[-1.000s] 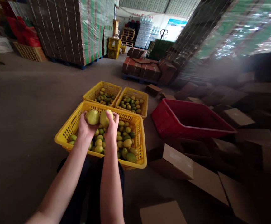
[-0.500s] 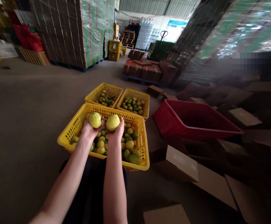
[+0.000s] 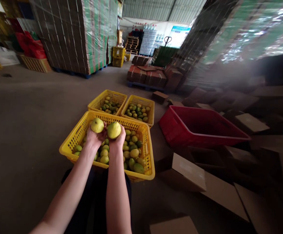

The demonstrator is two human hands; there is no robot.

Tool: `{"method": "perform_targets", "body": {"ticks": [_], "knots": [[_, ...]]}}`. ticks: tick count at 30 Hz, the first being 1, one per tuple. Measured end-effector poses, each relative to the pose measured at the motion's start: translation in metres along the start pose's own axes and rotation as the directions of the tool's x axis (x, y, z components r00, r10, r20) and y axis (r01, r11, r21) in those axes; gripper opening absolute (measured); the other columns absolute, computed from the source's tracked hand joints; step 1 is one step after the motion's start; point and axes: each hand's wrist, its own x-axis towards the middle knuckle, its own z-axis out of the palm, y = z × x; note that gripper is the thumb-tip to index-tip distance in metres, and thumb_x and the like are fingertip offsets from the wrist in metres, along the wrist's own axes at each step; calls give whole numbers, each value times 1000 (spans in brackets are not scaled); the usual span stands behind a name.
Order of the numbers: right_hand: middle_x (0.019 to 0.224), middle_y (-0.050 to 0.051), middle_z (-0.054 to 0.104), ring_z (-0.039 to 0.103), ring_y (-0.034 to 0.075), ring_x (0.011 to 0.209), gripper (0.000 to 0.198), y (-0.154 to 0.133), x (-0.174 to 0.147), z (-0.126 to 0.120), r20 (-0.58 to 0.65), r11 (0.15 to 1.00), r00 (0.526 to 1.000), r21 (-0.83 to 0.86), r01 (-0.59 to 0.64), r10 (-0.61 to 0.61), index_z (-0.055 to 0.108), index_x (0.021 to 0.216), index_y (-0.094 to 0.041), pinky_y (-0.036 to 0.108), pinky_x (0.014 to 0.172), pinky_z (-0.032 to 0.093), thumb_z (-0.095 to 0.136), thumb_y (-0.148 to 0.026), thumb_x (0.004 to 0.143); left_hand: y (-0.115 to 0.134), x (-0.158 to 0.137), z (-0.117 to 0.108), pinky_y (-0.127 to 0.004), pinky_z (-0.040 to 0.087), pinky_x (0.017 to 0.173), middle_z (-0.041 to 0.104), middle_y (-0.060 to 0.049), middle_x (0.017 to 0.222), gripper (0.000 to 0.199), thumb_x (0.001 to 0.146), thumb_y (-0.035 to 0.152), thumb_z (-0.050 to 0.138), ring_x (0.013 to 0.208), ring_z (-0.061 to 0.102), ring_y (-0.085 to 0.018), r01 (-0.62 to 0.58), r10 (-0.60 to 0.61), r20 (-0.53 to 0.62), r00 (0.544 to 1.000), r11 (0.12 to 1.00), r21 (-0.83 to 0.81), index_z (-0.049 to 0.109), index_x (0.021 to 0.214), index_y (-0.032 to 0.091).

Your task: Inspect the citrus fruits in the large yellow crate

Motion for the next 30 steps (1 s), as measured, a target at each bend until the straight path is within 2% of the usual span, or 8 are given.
{"method": "perform_targets", "body": {"ticks": [3,6,12,18,21,24,27,30], "knots": [[57,-3,63,63,17,52,16,-1,0,4,-138,986,979,90,-140,151,56,75,-25,29,45,54,54,-40,77,-1,4,-1,-21,49,46,65,-2,68,30,101,33,37,50,59,-13,-35,35,5,999,999,-14,64,99,19],[58,-2,66,65,18,53,19,-4,-4,8,-192,985,969,97,-140,156,56,79,-26,31,46,56,47,-42,83,0,6,-4,-24,52,49,66,-2,69,27,100,31,39,55,64,-15,-53,54,12,998,998,-27,64,99,20],[62,-2,68,67,19,57,20,-6,-11,10,-59,991,989,20,-133,134,62,83,-23,30,47,59,63,-43,77,-1,6,-7,-23,47,41,69,-3,71,17,95,32,52,53,64,-17,-89,89,41,995,996,-1,66,101,25],[64,-1,70,66,15,51,22,-10,-13,10,48,988,987,-29,-149,150,64,89,-19,24,45,57,72,-35,76,3,-5,3,-22,53,49,70,-3,71,24,94,39,50,60,68,-16,-172,172,10,985,985,25,63,87,20],[58,-2,67,63,13,46,21,-12,-17,13,15,989,989,-2,-149,149,62,82,-19,22,43,55,65,-40,82,2,-12,7,-18,47,44,65,0,64,25,91,41,52,50,64,-13,-208,209,-7,978,975,74,62,82,19],[55,-1,65,62,13,45,31,-11,-18,16,-36,983,983,49,-179,181,60,78,-20,20,40,51,53,-47,90,1,-16,8,-17,39,37,61,0,61,28,92,41,47,44,60,-13,-253,255,-19,967,964,88,62,82,19],[56,-1,65,59,13,42,35,-8,-15,16,-88,983,979,23,-185,186,59,81,-20,20,36,46,51,-52,91,2,-14,8,-19,41,39,61,-1,62,29,94,39,43,45,60,-14,-259,262,-45,964,964,66,63,87,19],[55,-2,64,59,13,43,33,-9,-14,16,-150,987,976,0,-161,160,60,82,-20,20,36,46,51,-49,92,6,-9,7,-21,49,45,64,-2,67,27,95,36,45,53,66,-16,-198,198,-67,978,980,18,65,94,19]]}}
